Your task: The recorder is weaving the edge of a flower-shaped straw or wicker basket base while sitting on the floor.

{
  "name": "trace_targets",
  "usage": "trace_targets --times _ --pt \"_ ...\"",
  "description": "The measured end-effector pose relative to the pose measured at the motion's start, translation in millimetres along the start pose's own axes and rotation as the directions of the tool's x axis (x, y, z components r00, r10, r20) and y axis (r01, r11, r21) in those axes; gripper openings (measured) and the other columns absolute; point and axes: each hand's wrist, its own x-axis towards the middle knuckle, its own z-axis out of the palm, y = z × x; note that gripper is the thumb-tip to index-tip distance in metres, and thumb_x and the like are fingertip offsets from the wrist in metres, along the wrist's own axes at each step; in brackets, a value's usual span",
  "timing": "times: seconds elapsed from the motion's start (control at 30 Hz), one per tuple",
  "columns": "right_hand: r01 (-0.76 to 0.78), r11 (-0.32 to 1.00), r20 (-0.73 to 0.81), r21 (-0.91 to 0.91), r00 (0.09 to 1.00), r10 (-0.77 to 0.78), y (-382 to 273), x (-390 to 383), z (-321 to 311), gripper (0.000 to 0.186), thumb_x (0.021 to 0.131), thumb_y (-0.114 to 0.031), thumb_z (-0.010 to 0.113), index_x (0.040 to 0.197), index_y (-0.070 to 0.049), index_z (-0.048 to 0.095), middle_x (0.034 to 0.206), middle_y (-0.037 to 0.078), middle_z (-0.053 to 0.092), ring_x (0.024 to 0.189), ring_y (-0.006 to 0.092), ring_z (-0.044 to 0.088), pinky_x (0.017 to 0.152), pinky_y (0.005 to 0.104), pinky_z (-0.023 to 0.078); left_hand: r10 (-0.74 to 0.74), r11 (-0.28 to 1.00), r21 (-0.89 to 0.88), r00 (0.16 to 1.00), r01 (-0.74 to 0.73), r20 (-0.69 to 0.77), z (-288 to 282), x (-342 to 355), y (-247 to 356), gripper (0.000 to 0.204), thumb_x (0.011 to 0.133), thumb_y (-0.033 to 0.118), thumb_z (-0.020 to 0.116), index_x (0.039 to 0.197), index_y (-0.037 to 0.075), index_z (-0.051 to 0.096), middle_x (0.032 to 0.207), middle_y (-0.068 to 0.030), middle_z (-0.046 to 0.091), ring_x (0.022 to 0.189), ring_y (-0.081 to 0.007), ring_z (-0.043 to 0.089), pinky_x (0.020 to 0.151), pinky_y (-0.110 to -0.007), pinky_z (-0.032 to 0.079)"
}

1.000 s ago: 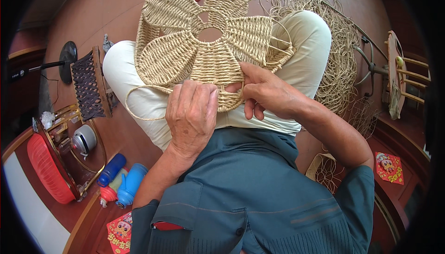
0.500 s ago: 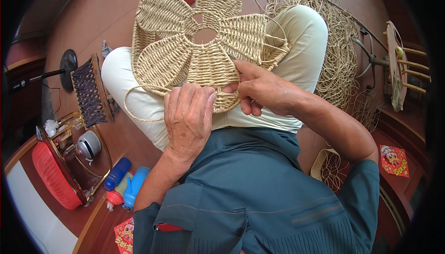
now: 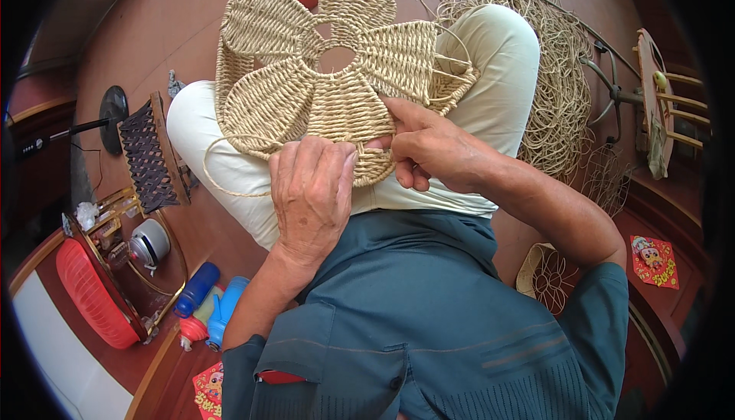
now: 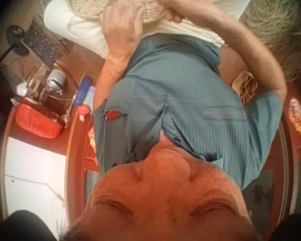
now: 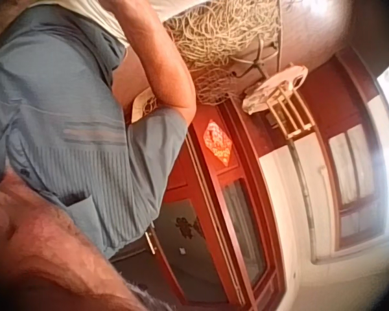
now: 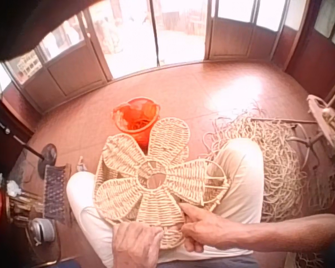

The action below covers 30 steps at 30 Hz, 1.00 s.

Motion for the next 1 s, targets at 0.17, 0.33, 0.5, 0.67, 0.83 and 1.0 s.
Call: trace_targets --times 0.17,0.33,0.5,0.67,0.83,1.0 --pt "-0.013 1.000 -0.059 -0.027 0.998 0.012 1 -2 2 0.061 0.107 -0.008 0.058 0.164 0.004 0.037 0.080 0.001 0.061 0.056 0.0069 0.058 0.048 0.0235 0.048 0.045 0.999 -0.031 0.999 -0.045 0.000 -3 8 0 0.012 0.095 0.012 0.080 0.106 0.013 0.077 0.096 -0.0032 0.067 0.093 -0.0273 0.062 0.087 -0.044 0.044" --pt "-0.033 0.999 -0.045 0.004 0.998 0.033 2 2 -3 0.066 0.103 -0.004 0.056 0.165 0.006 0.034 0.086 0.005 0.061 0.056 0.0064 0.057 0.046 0.0235 0.046 0.093 0.991 -0.106 0.991 -0.083 0.094 0 14 2 0.016 0.095 0.013 0.080 0.111 0.014 0.078 0.098 -0.0032 0.067 0.097 -0.0276 0.063 0.091 -0.043 0.044" --pt "0.057 0.974 -0.110 -0.217 0.990 -0.083 1 -10 2 0.073 0.098 0.000 0.056 0.168 0.005 0.033 0.124 0.019 0.065 0.072 0.0151 0.068 0.056 0.0303 0.056 0.123 0.982 -0.156 0.986 -0.105 0.110 -3 26 7 0.015 0.097 0.012 0.078 0.112 0.012 0.075 0.102 -0.0054 0.066 0.099 -0.0268 0.063 0.090 -0.043 0.046" --pt "0.371 0.428 -0.075 -0.824 0.678 -0.731 6 -40 22 0.056 0.102 -0.012 0.070 0.156 -0.008 0.056 0.141 0.022 0.064 0.111 0.0431 0.073 0.090 0.0471 0.062 -0.073 0.447 -0.848 0.956 0.285 0.283 -40 44 21 0.007 0.110 0.009 0.067 0.115 0.004 0.067 0.102 -0.0065 0.064 0.094 -0.0177 0.065 0.082 -0.033 0.052" --pt "0.636 0.401 0.141 -0.659 0.629 -0.764 12 -26 23 0.025 0.115 -0.025 0.064 0.119 -0.002 0.074 0.119 0.016 0.072 0.106 0.0327 0.073 0.096 0.0395 0.058 -0.067 -0.054 -0.998 0.998 0.017 0.020 -99 74 -3 0.011 0.115 0.012 0.062 0.117 0.001 0.061 0.104 -0.0069 0.061 0.097 -0.0164 0.062 0.081 -0.031 0.052" --pt "0.431 0.891 -0.230 -0.145 0.861 -0.454 20 -52 -18 0.047 0.121 -0.043 0.049 0.094 -0.009 0.066 0.075 -0.002 0.058 0.059 0.0047 0.050 0.052 0.0235 0.040 -0.261 0.529 -0.842 0.965 0.108 -0.040 -91 78 -46 0.026 0.118 0.022 0.062 0.125 0.000 0.073 0.104 -0.0054 0.073 0.095 -0.0127 0.067 0.086 -0.028 0.054"
